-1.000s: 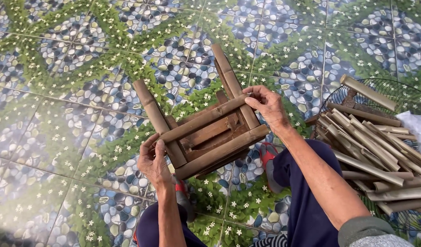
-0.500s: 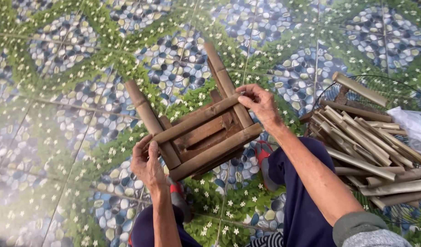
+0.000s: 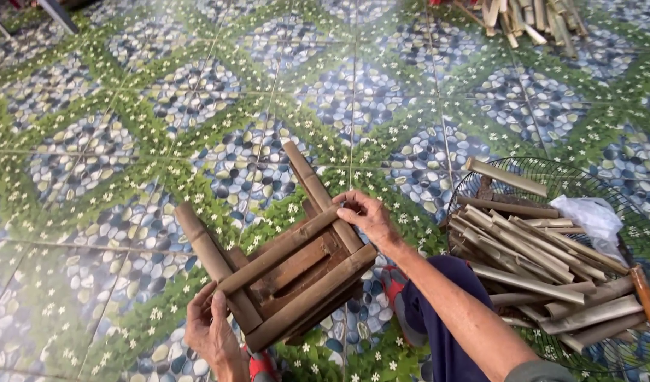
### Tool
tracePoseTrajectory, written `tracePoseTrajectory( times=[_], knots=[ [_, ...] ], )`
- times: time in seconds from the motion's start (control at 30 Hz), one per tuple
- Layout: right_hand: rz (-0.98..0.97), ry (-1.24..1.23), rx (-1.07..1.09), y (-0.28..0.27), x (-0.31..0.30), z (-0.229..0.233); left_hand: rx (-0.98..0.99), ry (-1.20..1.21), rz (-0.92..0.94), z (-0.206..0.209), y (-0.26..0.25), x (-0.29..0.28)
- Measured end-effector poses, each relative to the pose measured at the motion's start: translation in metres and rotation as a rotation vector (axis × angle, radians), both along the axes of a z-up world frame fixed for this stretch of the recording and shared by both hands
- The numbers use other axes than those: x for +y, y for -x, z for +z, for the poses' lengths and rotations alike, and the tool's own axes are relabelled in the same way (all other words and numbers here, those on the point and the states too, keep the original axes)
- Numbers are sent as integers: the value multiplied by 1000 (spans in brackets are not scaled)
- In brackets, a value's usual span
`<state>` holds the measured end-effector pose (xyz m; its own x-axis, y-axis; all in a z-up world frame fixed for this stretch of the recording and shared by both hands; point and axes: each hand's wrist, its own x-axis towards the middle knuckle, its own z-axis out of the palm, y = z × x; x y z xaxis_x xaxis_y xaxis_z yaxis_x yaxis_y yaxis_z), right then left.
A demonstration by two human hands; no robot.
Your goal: The person assembles a small bamboo stool by fitting crossbars into the leg frame and securing them with a wooden peg. They use a hammer to drive the peg into place, completing the assembly of one joint.
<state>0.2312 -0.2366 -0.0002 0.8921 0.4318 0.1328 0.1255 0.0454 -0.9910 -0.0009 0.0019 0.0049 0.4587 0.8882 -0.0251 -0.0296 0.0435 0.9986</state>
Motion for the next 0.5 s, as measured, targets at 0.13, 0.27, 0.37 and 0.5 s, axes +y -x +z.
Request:
tracePoseTrajectory(
  times=[0.13, 0.27, 0.37, 0.5],
  knots=[
    [3, -14, 18, -1, 1, -1, 48, -10, -2, -1, 0, 2],
    [9, -33, 16, 0, 2, -5, 49, 15, 7, 1, 1, 1],
    [9, -23, 13, 0, 2, -4, 58, -17, 18, -5, 1, 4],
    [28, -44, 2, -2, 1, -7, 44, 15, 12, -4, 0, 3]
  ],
)
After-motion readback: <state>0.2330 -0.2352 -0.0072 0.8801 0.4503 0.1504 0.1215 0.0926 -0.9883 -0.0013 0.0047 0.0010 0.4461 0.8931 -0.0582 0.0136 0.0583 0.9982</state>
